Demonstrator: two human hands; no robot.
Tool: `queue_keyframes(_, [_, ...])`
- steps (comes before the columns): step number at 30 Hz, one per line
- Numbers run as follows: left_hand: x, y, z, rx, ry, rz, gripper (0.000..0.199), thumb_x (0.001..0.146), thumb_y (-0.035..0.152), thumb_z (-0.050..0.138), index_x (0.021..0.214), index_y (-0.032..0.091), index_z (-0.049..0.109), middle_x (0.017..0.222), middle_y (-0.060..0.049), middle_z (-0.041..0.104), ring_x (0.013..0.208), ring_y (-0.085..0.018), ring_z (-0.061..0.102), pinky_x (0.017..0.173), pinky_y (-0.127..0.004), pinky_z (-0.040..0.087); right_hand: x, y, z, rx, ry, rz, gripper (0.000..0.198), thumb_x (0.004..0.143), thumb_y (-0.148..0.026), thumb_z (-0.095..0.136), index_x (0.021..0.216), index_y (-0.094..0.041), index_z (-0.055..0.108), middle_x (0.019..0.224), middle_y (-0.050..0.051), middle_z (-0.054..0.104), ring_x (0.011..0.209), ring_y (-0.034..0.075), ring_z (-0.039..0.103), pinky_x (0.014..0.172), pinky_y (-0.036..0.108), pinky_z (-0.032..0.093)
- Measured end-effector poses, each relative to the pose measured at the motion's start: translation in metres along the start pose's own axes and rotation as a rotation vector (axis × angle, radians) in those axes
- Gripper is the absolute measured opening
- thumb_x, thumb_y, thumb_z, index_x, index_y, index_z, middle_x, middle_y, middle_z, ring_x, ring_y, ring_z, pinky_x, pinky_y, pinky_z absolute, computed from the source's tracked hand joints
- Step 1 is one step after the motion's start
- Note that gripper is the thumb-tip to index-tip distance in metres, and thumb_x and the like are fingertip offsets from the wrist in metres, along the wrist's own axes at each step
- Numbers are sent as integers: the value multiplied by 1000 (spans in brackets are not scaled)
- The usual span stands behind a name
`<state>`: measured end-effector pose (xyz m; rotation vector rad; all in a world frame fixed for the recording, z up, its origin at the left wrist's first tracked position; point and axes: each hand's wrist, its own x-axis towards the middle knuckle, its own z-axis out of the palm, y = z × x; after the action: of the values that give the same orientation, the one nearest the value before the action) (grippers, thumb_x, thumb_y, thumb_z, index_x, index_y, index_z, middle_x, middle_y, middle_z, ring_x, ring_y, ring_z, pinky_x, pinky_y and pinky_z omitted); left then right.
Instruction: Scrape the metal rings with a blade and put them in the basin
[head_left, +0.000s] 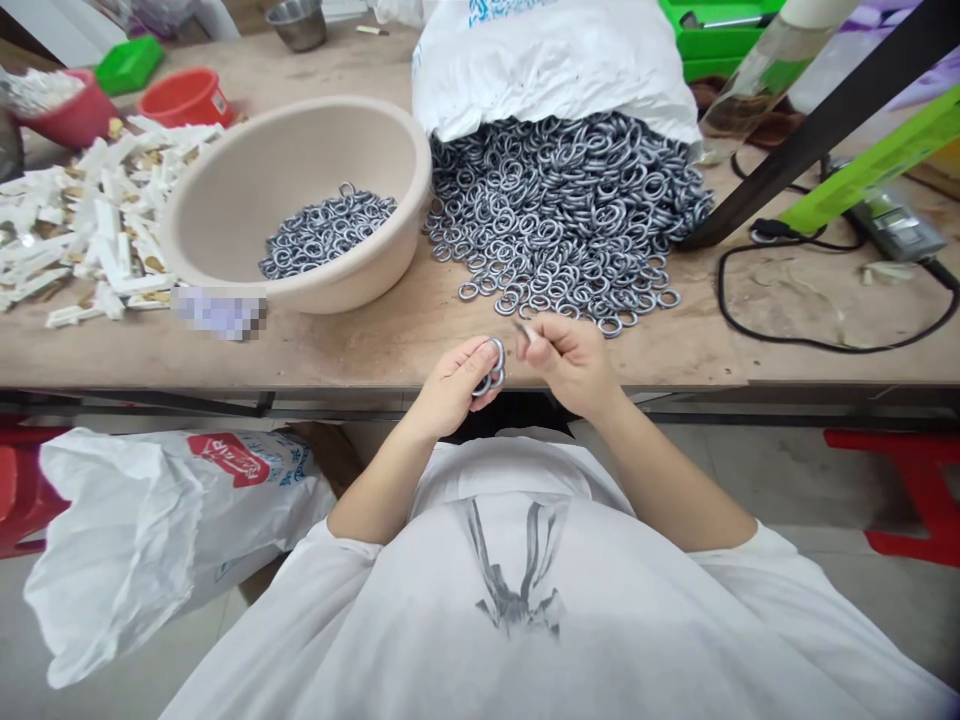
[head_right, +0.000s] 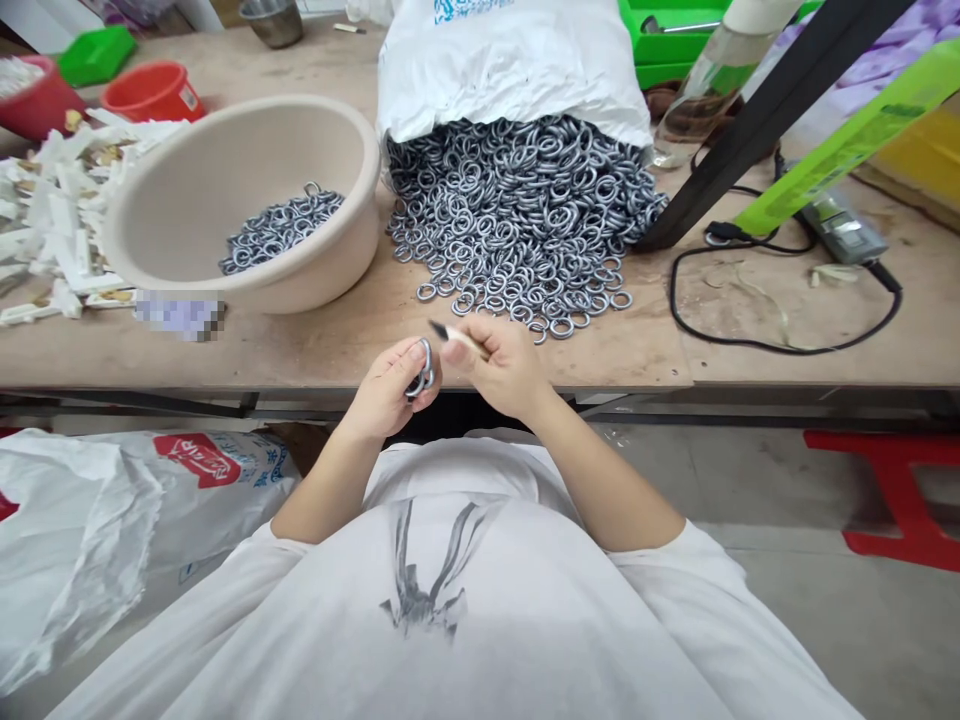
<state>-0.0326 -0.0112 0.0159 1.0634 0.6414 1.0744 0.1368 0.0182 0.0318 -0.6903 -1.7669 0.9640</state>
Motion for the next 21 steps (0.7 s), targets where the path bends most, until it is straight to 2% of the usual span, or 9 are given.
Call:
queue_keyframes(4, [-1,5,2,-93,-14,-19,50,88,58,65,76,16,39,55,3,38,43,-5,32,39,-17,22,-11,-6,-2,-203,-78,-130,51,110,-48,52,70,-15,54,63,-2,43,56,11,39,54,28,25])
queue_keyframes(7, [0,7,3,-118,-36,-32,52,87,59,66,76,17,37,54,4,37,42,-5,32,39,-17,23,-13,-8,0,-241,-77,-134,53,110,-48,52,69,-16,51,63,-2,42,56,11,40,54,28,26])
queue_keyframes(10, [-2,6,3,-129,-62,-33,52,87,59,66,76,17,36,54,4,37,42,-5,31,39,-18,23,-10,-1,0,-239,-100,-90,59,109,-57,49,65,-17,46,60,-3,40,54,11,38,53,28,25])
queue_keyframes(12, [-7,6,4,-67,-134,-32,49,92,59,59,76,16,40,55,3,38,42,-5,31,40,-19,23,-7,8,-1,-232,-98,-24,63,107,-62,48,63,-17,42,57,-3,36,52,11,35,52,28,23])
queue_keyframes(15, [-16,11,6,138,-323,-62,46,101,53,47,77,13,49,59,0,46,47,-5,38,46,-20,29,-4,25,-4,-260,20,79,68,102,-70,52,60,-18,40,55,-3,32,52,12,31,51,29,20])
queue_keyframes(16, [-17,17,6,201,-330,-49,46,102,51,45,77,13,50,60,-1,48,48,-6,40,47,-21,31,-3,29,-5,-233,54,111,67,101,-71,51,61,-18,41,57,-2,33,53,12,31,52,29,21])
queue_keyframes(18, [-13,35,-1,309,-152,86,44,102,50,45,76,14,48,60,0,48,48,-6,42,45,-21,31,-3,33,-8,-181,137,150,68,100,-73,51,61,-18,41,59,-1,35,56,13,33,54,29,24])
queue_keyframes(20, [-1,64,-18,497,139,333,39,101,47,50,79,15,51,62,0,50,46,-6,42,43,-21,30,-4,34,-11,-144,198,160,69,99,-74,52,60,-19,38,61,0,36,59,15,34,55,29,25])
queue_keyframes(21, [8,82,-31,609,231,498,37,102,45,49,81,15,53,60,1,50,45,-7,42,42,-22,30,-5,35,-13,-135,215,159,69,99,-74,53,60,-19,37,61,0,36,60,15,34,56,29,25])
